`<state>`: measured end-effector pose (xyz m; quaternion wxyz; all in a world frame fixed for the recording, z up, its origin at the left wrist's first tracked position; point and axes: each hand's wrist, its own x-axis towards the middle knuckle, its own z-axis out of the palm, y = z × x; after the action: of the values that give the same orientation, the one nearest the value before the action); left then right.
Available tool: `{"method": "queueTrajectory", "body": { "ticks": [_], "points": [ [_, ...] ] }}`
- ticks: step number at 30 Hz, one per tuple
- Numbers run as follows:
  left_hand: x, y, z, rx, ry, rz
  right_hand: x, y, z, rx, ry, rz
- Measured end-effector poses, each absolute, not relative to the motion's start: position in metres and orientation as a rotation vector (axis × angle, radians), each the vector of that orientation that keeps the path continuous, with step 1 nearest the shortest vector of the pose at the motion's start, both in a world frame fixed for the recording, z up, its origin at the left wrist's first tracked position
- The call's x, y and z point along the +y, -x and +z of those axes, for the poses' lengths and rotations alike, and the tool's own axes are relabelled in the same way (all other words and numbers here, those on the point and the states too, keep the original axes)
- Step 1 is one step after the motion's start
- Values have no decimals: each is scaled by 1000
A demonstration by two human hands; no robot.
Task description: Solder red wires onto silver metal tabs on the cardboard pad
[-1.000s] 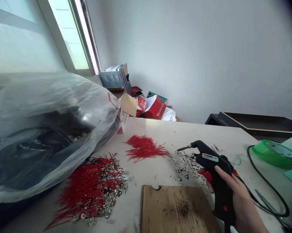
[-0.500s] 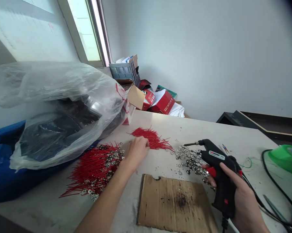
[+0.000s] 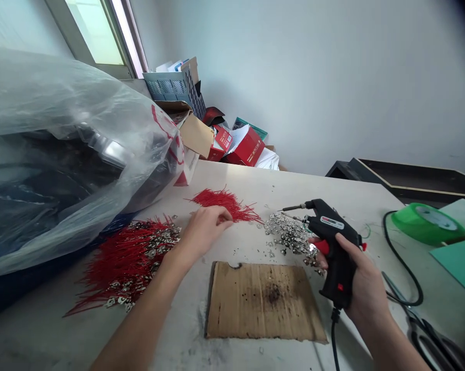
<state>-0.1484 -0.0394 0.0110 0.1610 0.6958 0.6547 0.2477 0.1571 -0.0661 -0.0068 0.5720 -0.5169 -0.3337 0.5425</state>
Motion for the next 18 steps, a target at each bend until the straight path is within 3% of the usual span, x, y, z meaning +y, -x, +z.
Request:
{"method": "queueTrajectory", "body": {
  "ticks": [4,8,13,18],
  "points": [
    [-52,120,8,1464,-2026,897,-63,-156,-6,-766,1172,1251],
    [-69,96,0,1207,-2122,778,-59,-160,-8,-745,1157,1221],
    [-82,81,-3,1104,-2116,688,-58,-162,-4,-757,1169,1230],
    [-84,72,0,1142,-1966,885,-61,-159,0,-807,1184,1223]
  ]
}}
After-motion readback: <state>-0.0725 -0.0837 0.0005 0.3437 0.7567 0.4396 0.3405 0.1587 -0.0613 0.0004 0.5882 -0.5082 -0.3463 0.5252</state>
